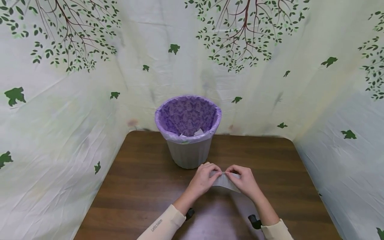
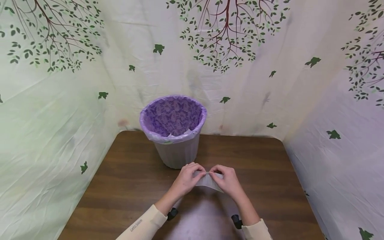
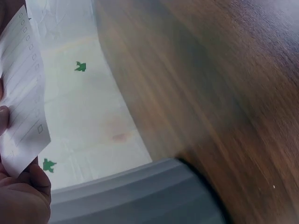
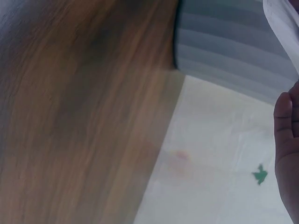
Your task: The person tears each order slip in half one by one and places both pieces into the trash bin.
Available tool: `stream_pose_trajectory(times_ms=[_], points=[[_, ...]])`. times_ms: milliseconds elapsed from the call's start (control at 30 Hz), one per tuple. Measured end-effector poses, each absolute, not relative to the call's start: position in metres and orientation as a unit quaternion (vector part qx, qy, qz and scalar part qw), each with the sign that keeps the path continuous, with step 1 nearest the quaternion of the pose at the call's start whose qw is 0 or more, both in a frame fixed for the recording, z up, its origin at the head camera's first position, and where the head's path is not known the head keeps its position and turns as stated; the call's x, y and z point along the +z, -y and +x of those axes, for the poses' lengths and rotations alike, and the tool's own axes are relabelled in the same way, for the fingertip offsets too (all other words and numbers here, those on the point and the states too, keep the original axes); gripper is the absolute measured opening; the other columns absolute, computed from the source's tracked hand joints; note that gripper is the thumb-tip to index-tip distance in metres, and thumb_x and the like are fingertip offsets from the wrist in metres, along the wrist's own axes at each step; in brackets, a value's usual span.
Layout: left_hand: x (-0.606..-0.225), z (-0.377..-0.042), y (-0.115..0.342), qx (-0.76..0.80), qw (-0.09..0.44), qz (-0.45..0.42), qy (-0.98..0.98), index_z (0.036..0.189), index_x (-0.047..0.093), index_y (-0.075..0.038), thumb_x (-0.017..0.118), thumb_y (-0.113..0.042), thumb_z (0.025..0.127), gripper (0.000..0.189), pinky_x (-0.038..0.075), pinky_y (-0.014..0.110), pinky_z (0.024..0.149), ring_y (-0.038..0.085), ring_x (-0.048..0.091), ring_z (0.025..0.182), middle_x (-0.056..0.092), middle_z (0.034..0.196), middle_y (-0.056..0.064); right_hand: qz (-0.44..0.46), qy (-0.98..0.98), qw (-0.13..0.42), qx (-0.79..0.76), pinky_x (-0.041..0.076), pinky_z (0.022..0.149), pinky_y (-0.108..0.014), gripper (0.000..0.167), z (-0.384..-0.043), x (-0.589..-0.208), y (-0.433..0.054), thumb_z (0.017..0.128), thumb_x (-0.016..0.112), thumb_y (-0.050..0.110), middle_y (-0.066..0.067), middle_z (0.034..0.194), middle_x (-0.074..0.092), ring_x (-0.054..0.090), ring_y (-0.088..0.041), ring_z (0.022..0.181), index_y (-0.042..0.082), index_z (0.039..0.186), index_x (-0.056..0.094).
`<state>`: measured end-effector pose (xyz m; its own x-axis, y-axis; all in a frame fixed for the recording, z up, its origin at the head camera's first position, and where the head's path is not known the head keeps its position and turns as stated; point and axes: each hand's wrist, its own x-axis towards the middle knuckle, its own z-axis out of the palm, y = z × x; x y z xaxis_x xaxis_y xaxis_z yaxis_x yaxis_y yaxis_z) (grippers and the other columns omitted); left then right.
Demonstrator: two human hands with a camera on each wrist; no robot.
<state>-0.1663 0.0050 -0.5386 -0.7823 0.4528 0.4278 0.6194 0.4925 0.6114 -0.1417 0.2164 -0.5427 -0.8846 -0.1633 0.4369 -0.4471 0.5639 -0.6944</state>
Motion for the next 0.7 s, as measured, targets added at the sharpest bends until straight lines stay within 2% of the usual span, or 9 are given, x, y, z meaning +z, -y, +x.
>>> stream_pose_trajectory(times_ms=[200,367,533,700], points=[[-0.535,-0.165,0.005,-0.407,0.131,-0.341,0.837,0.098,0.078,-0.014,0.075,-0.021,0.098,0.008,0.049,0.028,0.081,0.014,0.067,0.090,0.077,0.091,-0.005,0.190,0.859,0.160,0.448,0.054,0.070,-0.024,0.016,-0.140,-0.536,-0.210,0.092,0.080,0.004,0.007,0.082,0.075,0.063,0.000,0.075,0.020,0.088,0.076],[-0.530,-0.161,0.012,-0.421,0.151,-0.352,0.822,0.097,0.078,-0.012,0.076,-0.021,0.097,0.009,0.050,0.027,0.080,0.013,0.067,0.089,0.077,0.090,-0.005,0.191,0.853,0.137,0.466,0.055,0.072,-0.024,0.014,-0.136,-0.529,-0.205,0.094,0.079,0.007,0.007,0.084,0.076,0.064,-0.001,0.076,0.020,0.089,0.076],[-0.527,-0.156,0.018,-0.430,0.167,-0.357,0.813,0.095,0.077,-0.011,0.078,-0.018,0.095,0.007,0.049,0.025,0.078,0.012,0.067,0.086,0.076,0.088,-0.004,0.177,0.845,0.105,0.493,0.054,0.074,-0.023,0.010,-0.134,-0.525,-0.200,0.096,0.078,0.011,0.005,0.086,0.077,0.065,-0.003,0.078,0.020,0.090,0.077],[-0.524,-0.151,0.023,-0.435,0.165,-0.352,0.812,0.095,0.076,-0.013,0.079,-0.018,0.095,0.006,0.047,0.024,0.077,0.010,0.066,0.087,0.076,0.087,-0.006,0.154,0.826,0.050,0.540,0.052,0.072,-0.023,0.007,-0.130,-0.522,-0.196,0.098,0.076,0.014,-0.002,0.089,0.076,0.064,-0.005,0.077,0.016,0.091,0.076]])
